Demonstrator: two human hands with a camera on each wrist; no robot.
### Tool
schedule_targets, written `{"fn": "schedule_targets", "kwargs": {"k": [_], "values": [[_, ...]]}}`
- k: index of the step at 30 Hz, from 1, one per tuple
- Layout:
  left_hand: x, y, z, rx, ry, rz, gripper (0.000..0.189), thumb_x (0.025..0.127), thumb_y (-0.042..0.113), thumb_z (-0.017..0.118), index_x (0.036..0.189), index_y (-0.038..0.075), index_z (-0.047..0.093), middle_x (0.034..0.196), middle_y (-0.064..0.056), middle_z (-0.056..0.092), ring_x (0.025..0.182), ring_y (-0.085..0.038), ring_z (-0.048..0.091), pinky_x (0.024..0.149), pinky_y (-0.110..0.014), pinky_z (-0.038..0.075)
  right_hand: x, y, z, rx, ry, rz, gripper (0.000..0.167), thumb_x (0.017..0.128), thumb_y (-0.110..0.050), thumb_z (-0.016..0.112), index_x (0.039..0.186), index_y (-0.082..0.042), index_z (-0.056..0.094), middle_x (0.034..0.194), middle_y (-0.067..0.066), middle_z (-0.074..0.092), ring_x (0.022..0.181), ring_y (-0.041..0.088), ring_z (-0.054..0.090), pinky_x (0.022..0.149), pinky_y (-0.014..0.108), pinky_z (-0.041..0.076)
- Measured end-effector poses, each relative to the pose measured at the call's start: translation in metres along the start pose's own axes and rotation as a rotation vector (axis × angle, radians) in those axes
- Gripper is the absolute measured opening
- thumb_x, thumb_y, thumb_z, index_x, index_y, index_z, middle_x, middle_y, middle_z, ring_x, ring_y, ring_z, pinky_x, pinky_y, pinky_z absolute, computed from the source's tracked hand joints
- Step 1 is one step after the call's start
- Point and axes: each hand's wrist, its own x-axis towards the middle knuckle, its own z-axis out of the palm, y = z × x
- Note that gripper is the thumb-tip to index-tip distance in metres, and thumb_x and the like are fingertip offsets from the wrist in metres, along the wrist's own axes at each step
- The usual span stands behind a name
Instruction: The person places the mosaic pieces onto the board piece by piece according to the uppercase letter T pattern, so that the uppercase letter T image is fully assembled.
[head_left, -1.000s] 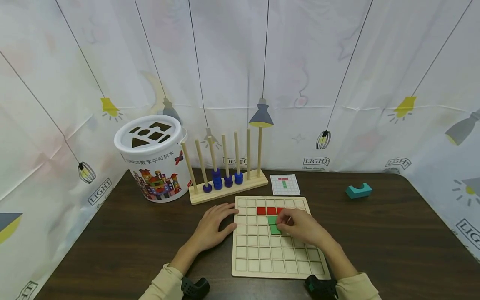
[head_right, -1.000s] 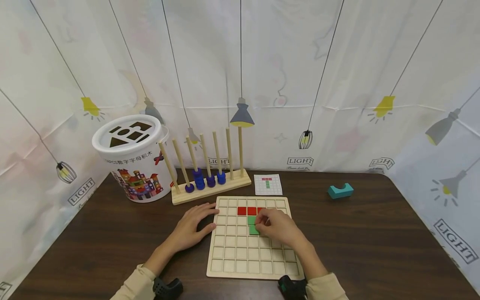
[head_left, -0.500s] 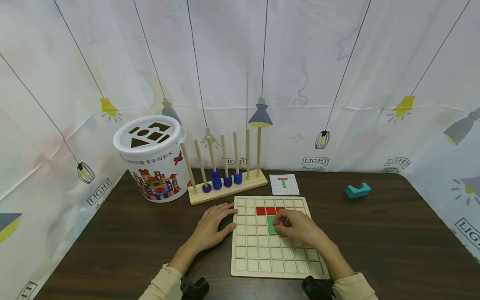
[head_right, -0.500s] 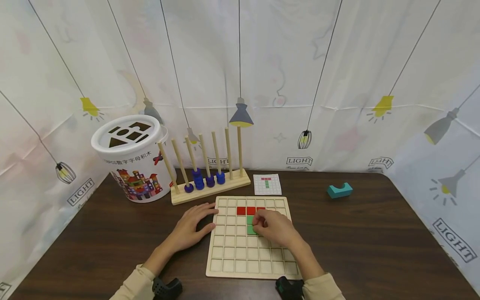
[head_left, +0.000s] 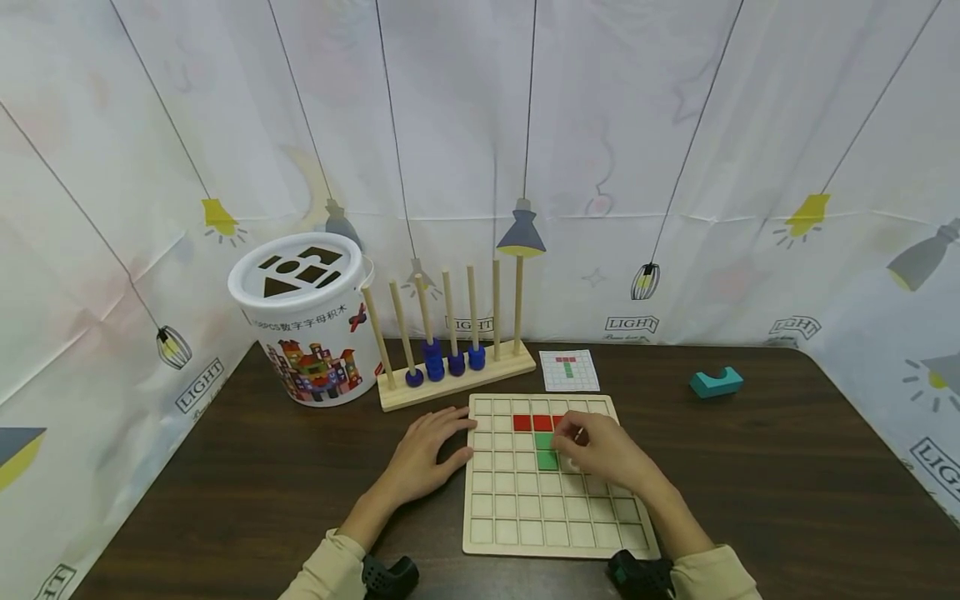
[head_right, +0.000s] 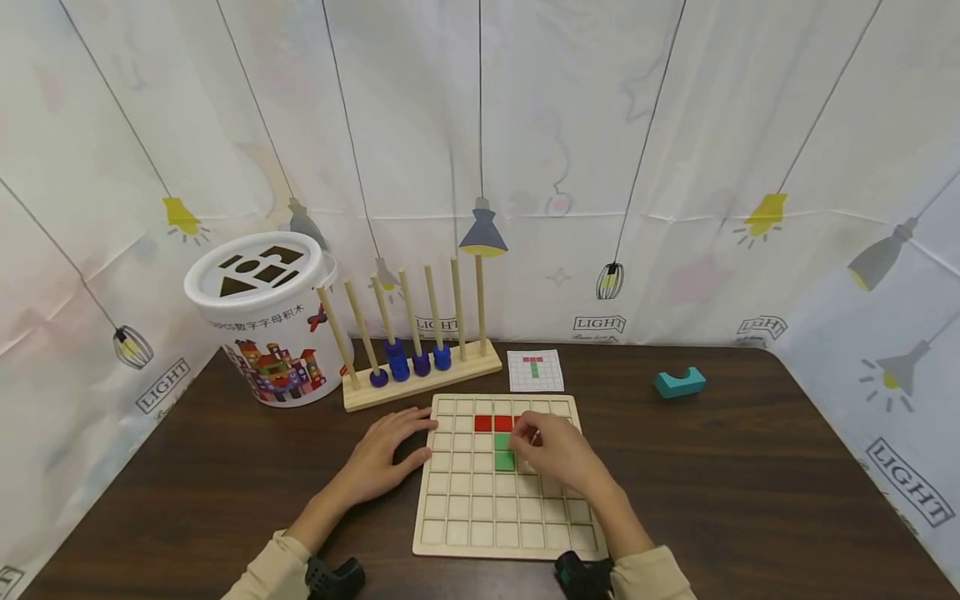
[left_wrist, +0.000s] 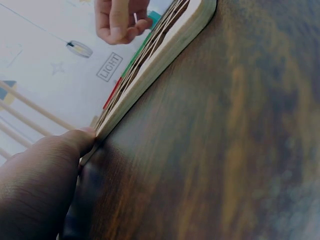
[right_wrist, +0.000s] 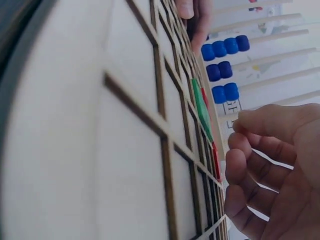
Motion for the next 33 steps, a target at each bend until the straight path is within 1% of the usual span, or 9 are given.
{"fn": "schedule_targets", "kwargs": {"k": [5,9,12,16,20,24,28,31,33], "values": [[0.002,0.0,0.0,0.002,0.003,0.008,0.041,0.095,0.036,0.055,0.132,0.018,0.055,0.145,-0.005,0.046,0.137,-0.03,0.038,0.112,-0.058,0.025,0.001,-0.006,-0.006,0.024,0.036,0.037,0.008,0.092,-0.017,0.06,0.09,-0.011,0.065,0.08,0.003,0.064,0.071,0.011,0.055,0.058,0.022,0.046],[0.003,0.0,0.0,0.007,-0.004,0.006,0.042,0.095,0.037,0.055,0.133,0.019,0.055,0.145,-0.005,0.046,0.137,-0.029,0.038,0.113,-0.057,0.024,0.0,-0.008,-0.008,0.039,0.05,0.041,0.008,0.092,-0.015,0.059,0.09,-0.01,0.065,0.081,0.001,0.063,0.071,0.012,0.055,0.058,0.022,0.047],[0.004,-0.001,0.0,0.011,-0.01,0.003,0.042,0.095,0.038,0.054,0.133,0.019,0.055,0.146,-0.004,0.045,0.138,-0.029,0.038,0.113,-0.056,0.024,-0.001,-0.009,-0.01,0.024,0.068,0.035,0.009,0.093,-0.016,0.058,0.09,-0.011,0.065,0.081,-0.002,0.062,0.072,0.013,0.056,0.06,0.022,0.047],[0.003,-0.001,0.0,0.01,-0.013,-0.005,0.042,0.095,0.039,0.054,0.133,0.02,0.055,0.146,-0.003,0.045,0.138,-0.028,0.037,0.113,-0.056,0.024,-0.002,-0.012,-0.013,0.004,0.094,0.018,0.009,0.093,-0.019,0.058,0.09,-0.013,0.065,0.082,-0.002,0.063,0.074,0.013,0.057,0.063,0.022,0.047],[0.002,-0.002,0.001,0.005,-0.014,-0.012,0.042,0.095,0.039,0.054,0.133,0.02,0.055,0.146,-0.003,0.046,0.138,-0.028,0.037,0.113,-0.056,0.024,-0.005,-0.013,-0.016,0.003,0.095,0.014,0.009,0.093,-0.019,0.058,0.09,-0.013,0.064,0.083,-0.001,0.063,0.073,0.012,0.056,0.063,0.023,0.047],[0.001,-0.002,0.001,0.004,-0.014,-0.015,0.042,0.095,0.039,0.054,0.133,0.02,0.054,0.146,-0.003,0.045,0.138,-0.027,0.037,0.114,-0.055,0.024,-0.009,-0.012,-0.017,-0.008,0.107,0.035,0.007,0.091,-0.015,0.059,0.087,-0.013,0.063,0.078,-0.003,0.061,0.071,0.01,0.055,0.061,0.022,0.046],[0.001,-0.003,0.002,0.008,-0.006,-0.008,0.042,0.095,0.039,0.054,0.133,0.02,0.055,0.146,-0.003,0.046,0.138,-0.028,0.038,0.113,-0.055,0.024,-0.014,-0.009,-0.02,-0.027,0.166,0.072,0.005,0.088,-0.013,0.06,0.083,-0.013,0.062,0.072,-0.004,0.056,0.067,0.01,0.051,0.059,0.021,0.043],[0.001,-0.003,0.002,0.013,-0.002,-0.005,0.042,0.095,0.039,0.054,0.133,0.02,0.055,0.145,-0.003,0.046,0.137,-0.028,0.038,0.113,-0.055,0.025,-0.018,-0.007,-0.023,-0.029,0.211,0.105,0.004,0.088,-0.014,0.06,0.084,-0.012,0.061,0.072,-0.003,0.055,0.067,0.011,0.05,0.058,0.021,0.042],[0.0,-0.003,0.002,0.011,-0.001,-0.005,0.042,0.095,0.039,0.055,0.133,0.02,0.055,0.145,-0.003,0.046,0.137,-0.028,0.038,0.113,-0.055,0.025,-0.021,-0.004,-0.025,-0.024,0.208,0.118,0.005,0.089,-0.015,0.06,0.087,-0.012,0.062,0.075,-0.002,0.057,0.069,0.011,0.051,0.058,0.021,0.043]]}}
